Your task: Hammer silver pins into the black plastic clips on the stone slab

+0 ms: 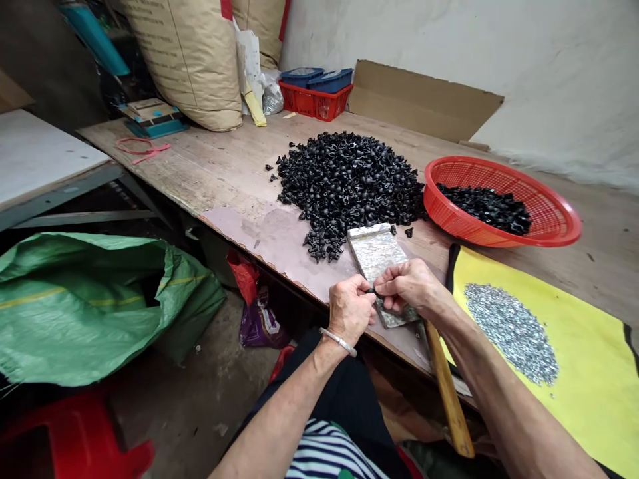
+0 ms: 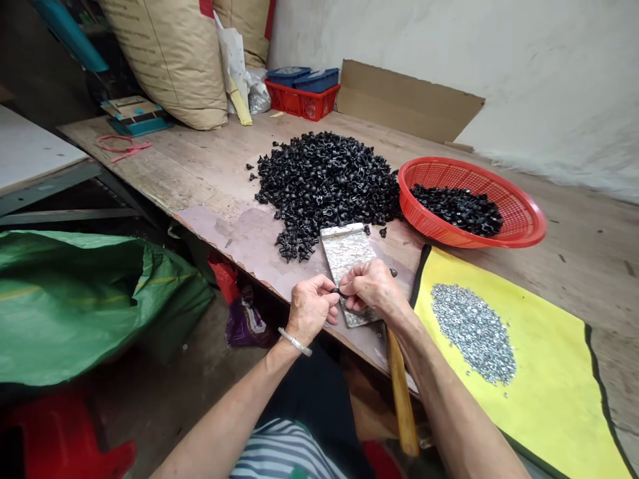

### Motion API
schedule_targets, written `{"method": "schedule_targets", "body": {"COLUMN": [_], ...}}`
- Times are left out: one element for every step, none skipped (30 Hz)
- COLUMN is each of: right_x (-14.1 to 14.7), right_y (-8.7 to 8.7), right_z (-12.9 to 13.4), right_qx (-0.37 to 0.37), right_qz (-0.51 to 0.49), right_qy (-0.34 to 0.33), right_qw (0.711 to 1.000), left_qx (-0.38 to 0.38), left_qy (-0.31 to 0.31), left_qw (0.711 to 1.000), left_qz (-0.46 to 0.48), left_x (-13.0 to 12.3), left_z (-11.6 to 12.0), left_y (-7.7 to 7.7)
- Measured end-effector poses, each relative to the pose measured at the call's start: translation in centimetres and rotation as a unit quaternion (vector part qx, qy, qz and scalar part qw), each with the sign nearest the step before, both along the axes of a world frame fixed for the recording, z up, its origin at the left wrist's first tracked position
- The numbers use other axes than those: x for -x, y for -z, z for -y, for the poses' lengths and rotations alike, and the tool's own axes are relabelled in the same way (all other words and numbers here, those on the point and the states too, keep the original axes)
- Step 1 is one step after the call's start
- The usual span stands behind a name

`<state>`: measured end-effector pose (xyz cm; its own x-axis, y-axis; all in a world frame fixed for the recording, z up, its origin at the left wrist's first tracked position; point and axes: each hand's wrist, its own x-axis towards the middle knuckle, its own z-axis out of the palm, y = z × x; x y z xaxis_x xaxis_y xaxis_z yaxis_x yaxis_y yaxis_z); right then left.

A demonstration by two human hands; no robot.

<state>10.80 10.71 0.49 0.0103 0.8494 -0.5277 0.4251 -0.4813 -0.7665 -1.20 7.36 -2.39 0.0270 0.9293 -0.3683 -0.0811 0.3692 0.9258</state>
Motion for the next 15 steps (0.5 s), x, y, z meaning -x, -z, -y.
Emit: {"method": "schedule_targets", "body": {"right_x": [0.0,0.1,0.1,0.1,0.1,0.1,0.0,0.0,0.0,-0.1,-0.1,-0.2,-0.3,-0.4,-0.5], "right_y": [0.0,0.0,0.1,0.1,0.2,0.3,0.4,0.5,0.5,0.6,0.6,0.6,0.6,0.6,0.5], "right_z": [-0.1,-0.1,0.0,0.0,0.1,0.2,0.3,0.4,0.5,0.6,0.7,0.8,0.9,0.9,1.0], "right_qx": [0.003,0.005,0.004,0.002,-0.002,-0.007,-0.012,-0.017,-0.021,-0.025,-0.029,-0.033,-0.037,-0.039,-0.040], "right_qz": [-0.004,-0.007,-0.010,-0.012,-0.014,-0.015,-0.018,-0.023,-0.032,-0.041,-0.050,-0.059,-0.066,-0.073,-0.080], "right_qy": [0.004,0.007,0.009,0.011,0.013,0.016,0.017,0.017,0.017,0.016,0.014,0.012,0.010,0.008,0.007], "right_qw": [1.000,1.000,1.000,1.000,1.000,1.000,1.000,0.999,0.999,0.999,0.998,0.998,0.997,0.997,0.996], "left_qx": [-0.004,-0.006,-0.006,-0.004,0.002,0.007,0.013,0.017,0.019,0.019,0.019,0.019,0.019,0.020,0.020], "left_qy": [0.001,0.003,0.006,0.010,0.015,0.018,0.018,0.015,0.009,0.003,-0.001,-0.004,-0.006,-0.007,-0.008], "left_qw": [1.000,1.000,1.000,1.000,1.000,0.999,0.999,0.999,0.999,0.999,0.999,0.999,0.999,0.999,0.999], "left_qz": [-0.001,0.000,0.005,0.013,0.023,0.032,0.040,0.044,0.044,0.042,0.039,0.036,0.034,0.033,0.032], "left_x": [0.0,0.1,0.1,0.2,0.2,0.3,0.3,0.3,0.3,0.2,0.2,0.2,0.1,0.1,0.0], "left_z": [0.1,0.1,0.1,0.1,0.0,0.0,-0.1,-0.2,-0.3,-0.4,-0.5,-0.5,-0.6,-0.6,-0.6], "left_y": [0.1,0.1,0.2,0.2,0.2,0.2,0.2,0.3,0.3,0.4,0.4,0.5,0.5,0.5,0.5]}}
